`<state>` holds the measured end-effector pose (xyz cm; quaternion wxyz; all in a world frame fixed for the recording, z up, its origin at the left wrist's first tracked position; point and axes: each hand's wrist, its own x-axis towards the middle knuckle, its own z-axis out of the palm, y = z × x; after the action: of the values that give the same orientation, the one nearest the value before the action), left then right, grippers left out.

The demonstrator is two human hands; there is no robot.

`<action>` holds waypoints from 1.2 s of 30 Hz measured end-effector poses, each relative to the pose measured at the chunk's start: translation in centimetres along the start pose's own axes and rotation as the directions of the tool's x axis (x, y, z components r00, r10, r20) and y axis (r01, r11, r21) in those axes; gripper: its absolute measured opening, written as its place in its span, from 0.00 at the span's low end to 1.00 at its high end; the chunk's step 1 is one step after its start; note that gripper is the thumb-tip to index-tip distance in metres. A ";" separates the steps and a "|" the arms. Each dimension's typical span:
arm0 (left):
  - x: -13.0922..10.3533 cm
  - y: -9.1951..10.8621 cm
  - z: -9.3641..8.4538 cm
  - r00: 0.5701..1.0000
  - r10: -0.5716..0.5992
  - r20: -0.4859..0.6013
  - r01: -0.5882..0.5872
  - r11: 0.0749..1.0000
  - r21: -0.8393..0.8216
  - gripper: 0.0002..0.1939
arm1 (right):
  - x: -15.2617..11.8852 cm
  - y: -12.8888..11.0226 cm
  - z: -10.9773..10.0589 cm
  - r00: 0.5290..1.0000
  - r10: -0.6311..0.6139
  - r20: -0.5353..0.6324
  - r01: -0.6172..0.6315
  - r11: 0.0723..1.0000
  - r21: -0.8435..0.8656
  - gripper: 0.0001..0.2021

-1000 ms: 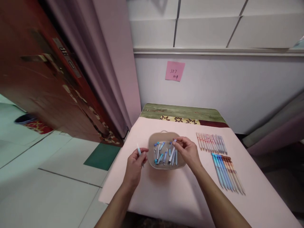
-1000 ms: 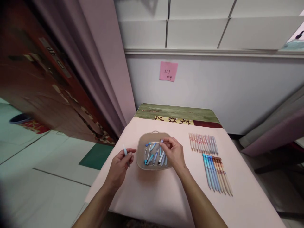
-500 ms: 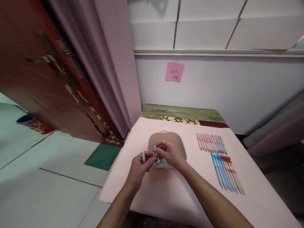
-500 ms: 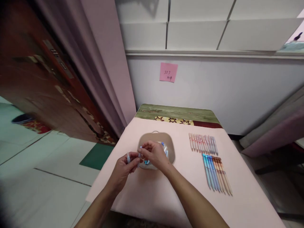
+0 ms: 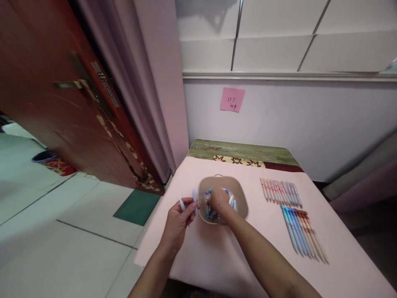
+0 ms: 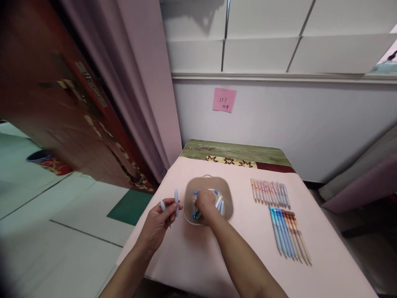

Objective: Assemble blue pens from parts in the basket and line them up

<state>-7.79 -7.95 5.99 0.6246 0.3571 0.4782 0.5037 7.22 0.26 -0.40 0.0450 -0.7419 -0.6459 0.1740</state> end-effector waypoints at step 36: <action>0.8 -1.2 5.2 0.991 -0.077 0.108 0.080 0.996 -0.027 0.18 | -5.4 5.7 -9.5 0.923 -0.006 -0.384 0.365 0.326 0.872 0.16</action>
<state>-2.47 -7.26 6.22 0.6741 0.3546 0.4499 0.4663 15.07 -4.45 7.91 0.5801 -0.5196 -0.4958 0.3842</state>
